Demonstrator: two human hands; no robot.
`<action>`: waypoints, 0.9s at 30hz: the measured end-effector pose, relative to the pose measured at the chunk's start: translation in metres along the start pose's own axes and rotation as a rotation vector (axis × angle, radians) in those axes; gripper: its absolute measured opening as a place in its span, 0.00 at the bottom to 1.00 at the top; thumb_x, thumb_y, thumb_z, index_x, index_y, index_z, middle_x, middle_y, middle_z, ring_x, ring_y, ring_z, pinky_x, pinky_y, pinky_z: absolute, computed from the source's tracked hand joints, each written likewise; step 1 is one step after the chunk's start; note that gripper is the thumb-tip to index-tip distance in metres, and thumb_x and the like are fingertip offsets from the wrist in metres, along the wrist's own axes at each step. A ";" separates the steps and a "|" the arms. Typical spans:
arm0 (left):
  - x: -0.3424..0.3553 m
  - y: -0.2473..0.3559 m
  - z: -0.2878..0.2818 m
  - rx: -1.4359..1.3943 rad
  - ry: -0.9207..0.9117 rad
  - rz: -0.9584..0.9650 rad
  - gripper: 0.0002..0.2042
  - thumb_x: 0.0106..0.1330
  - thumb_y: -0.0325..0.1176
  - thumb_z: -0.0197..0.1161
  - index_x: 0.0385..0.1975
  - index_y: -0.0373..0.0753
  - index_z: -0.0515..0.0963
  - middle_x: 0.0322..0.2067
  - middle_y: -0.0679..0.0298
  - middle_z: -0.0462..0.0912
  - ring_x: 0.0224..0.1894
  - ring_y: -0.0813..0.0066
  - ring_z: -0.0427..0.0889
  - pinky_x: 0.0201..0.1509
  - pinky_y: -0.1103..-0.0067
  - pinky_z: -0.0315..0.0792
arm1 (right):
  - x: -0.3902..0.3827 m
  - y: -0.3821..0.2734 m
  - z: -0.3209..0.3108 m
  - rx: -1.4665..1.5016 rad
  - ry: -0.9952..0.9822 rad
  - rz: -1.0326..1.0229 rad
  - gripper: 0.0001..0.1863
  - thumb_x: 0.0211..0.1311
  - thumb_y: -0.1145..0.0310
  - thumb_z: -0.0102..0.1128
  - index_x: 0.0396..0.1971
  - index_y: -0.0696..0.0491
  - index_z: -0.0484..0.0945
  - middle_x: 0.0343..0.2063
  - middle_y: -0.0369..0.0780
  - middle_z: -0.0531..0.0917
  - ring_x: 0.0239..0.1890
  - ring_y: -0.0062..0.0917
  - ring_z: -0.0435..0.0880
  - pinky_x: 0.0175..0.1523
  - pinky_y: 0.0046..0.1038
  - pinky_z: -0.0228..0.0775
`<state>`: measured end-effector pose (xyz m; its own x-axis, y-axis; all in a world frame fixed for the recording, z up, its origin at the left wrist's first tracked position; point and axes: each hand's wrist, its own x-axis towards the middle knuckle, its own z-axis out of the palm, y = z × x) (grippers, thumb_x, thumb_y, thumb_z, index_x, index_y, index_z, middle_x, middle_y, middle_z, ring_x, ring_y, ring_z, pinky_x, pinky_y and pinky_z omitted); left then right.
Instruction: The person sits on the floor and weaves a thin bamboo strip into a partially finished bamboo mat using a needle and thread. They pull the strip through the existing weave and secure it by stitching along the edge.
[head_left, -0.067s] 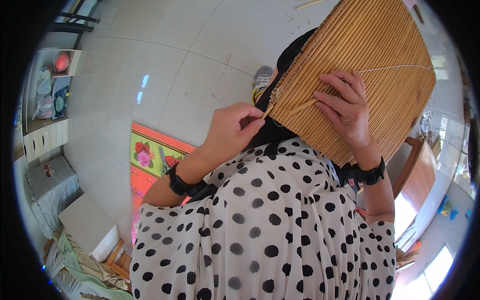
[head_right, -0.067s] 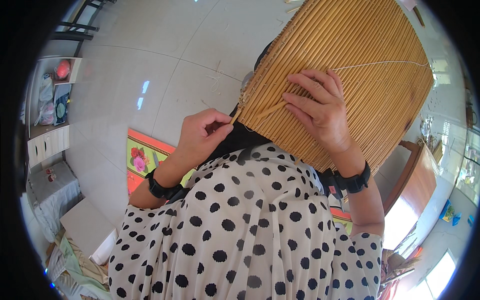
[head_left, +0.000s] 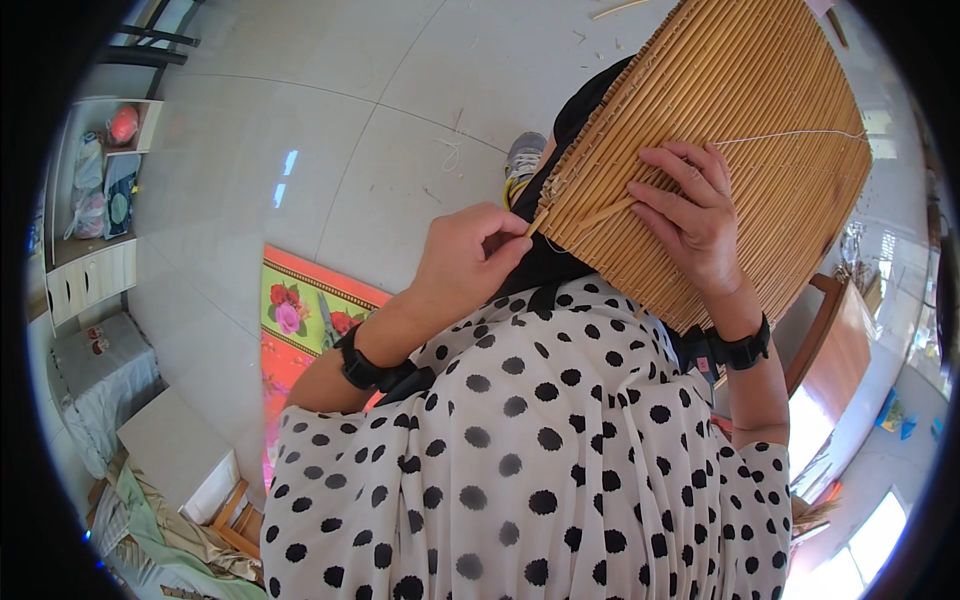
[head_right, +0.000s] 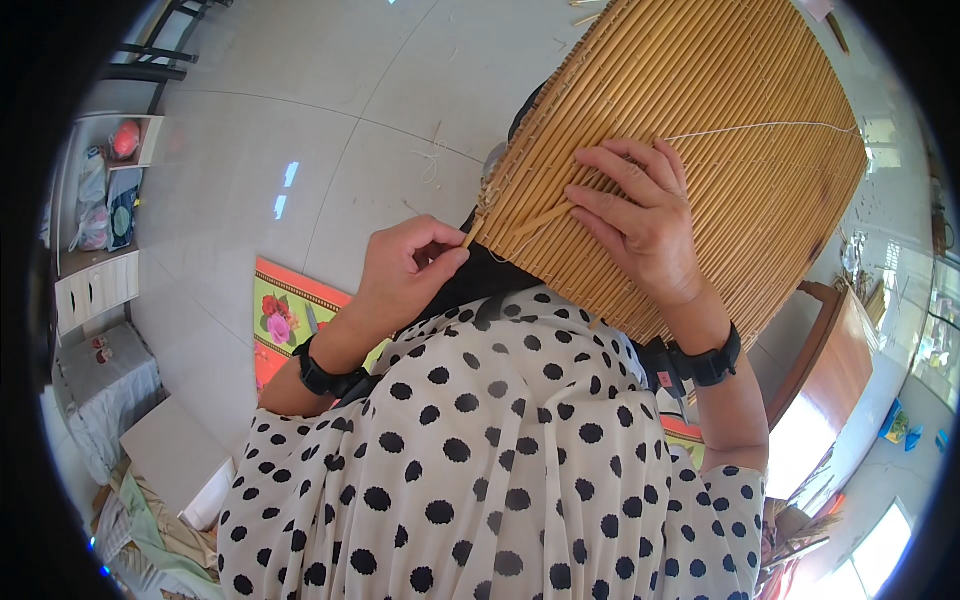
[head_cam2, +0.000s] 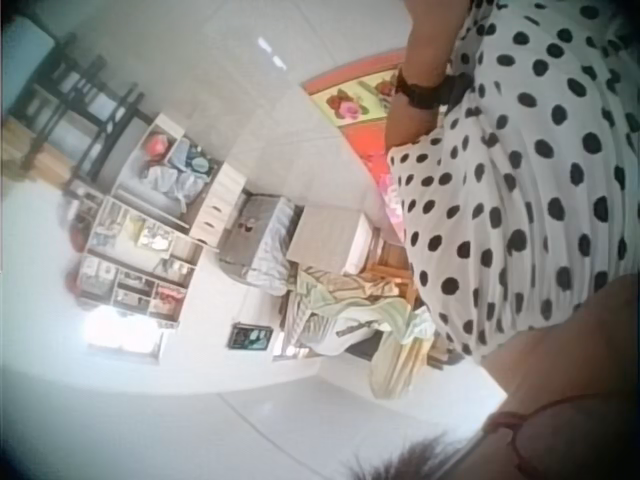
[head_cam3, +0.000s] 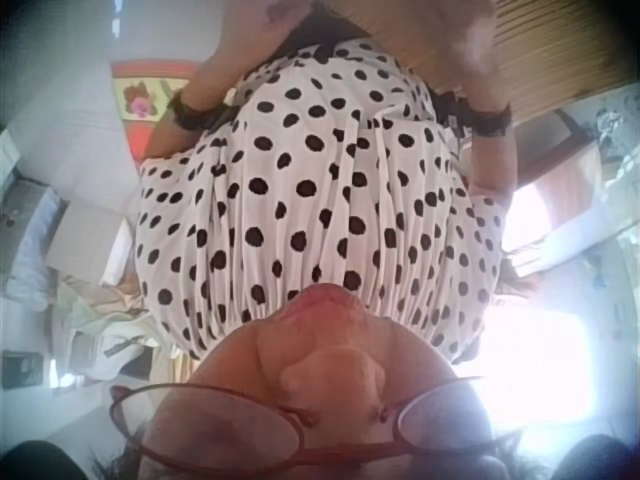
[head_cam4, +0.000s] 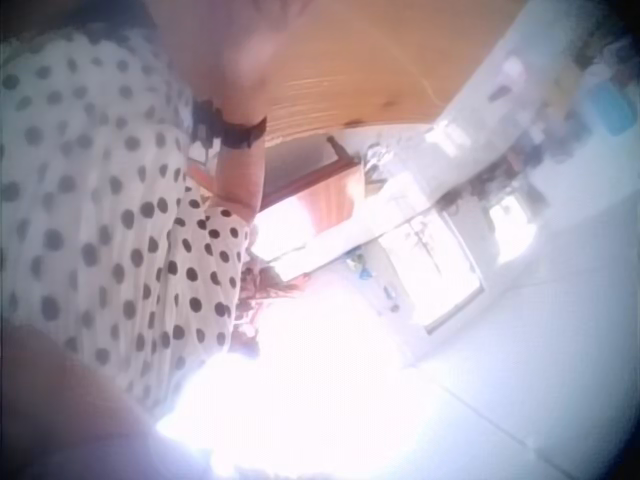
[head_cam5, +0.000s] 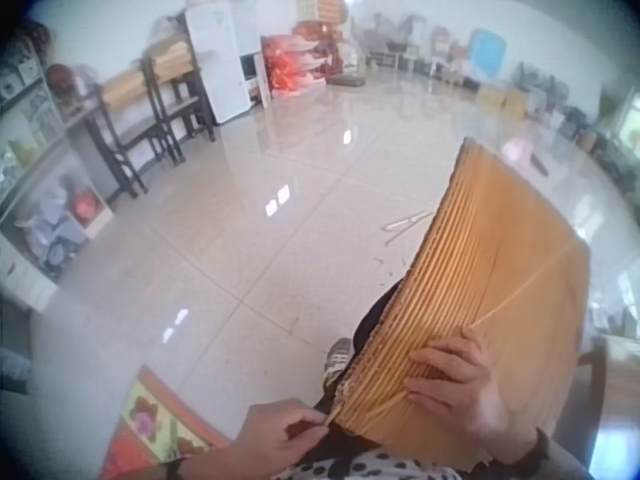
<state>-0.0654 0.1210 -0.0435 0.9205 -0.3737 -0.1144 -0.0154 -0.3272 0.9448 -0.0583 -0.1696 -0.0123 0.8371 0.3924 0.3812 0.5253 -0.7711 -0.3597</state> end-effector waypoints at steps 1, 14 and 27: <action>0.000 -0.003 0.002 0.006 0.005 0.013 0.04 0.61 0.25 0.69 0.34 0.34 0.82 0.28 0.62 0.82 0.24 0.75 0.79 0.30 0.80 0.72 | 0.000 0.000 0.000 -0.002 0.002 0.000 0.12 0.49 0.70 0.75 0.36 0.49 0.89 0.52 0.35 0.84 0.60 0.34 0.77 0.70 0.46 0.57; 0.009 -0.009 0.003 0.216 0.121 0.264 0.05 0.62 0.23 0.68 0.36 0.34 0.81 0.29 0.62 0.82 0.25 0.77 0.79 0.30 0.80 0.72 | 0.001 0.001 0.003 -0.050 0.019 -0.003 0.13 0.49 0.70 0.75 0.38 0.47 0.89 0.53 0.34 0.84 0.61 0.35 0.76 0.69 0.48 0.58; 0.015 0.003 -0.024 -0.138 -0.110 -0.107 0.03 0.66 0.23 0.66 0.36 0.32 0.81 0.25 0.71 0.79 0.25 0.89 0.72 0.30 0.87 0.67 | 0.004 -0.005 0.010 -0.053 0.082 0.027 0.14 0.47 0.71 0.76 0.37 0.47 0.89 0.52 0.34 0.85 0.58 0.35 0.77 0.68 0.47 0.59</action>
<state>-0.0424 0.1350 -0.0346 0.8659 -0.4377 -0.2423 0.1409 -0.2515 0.9576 -0.0561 -0.1589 -0.0179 0.8342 0.3310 0.4411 0.4925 -0.8071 -0.3256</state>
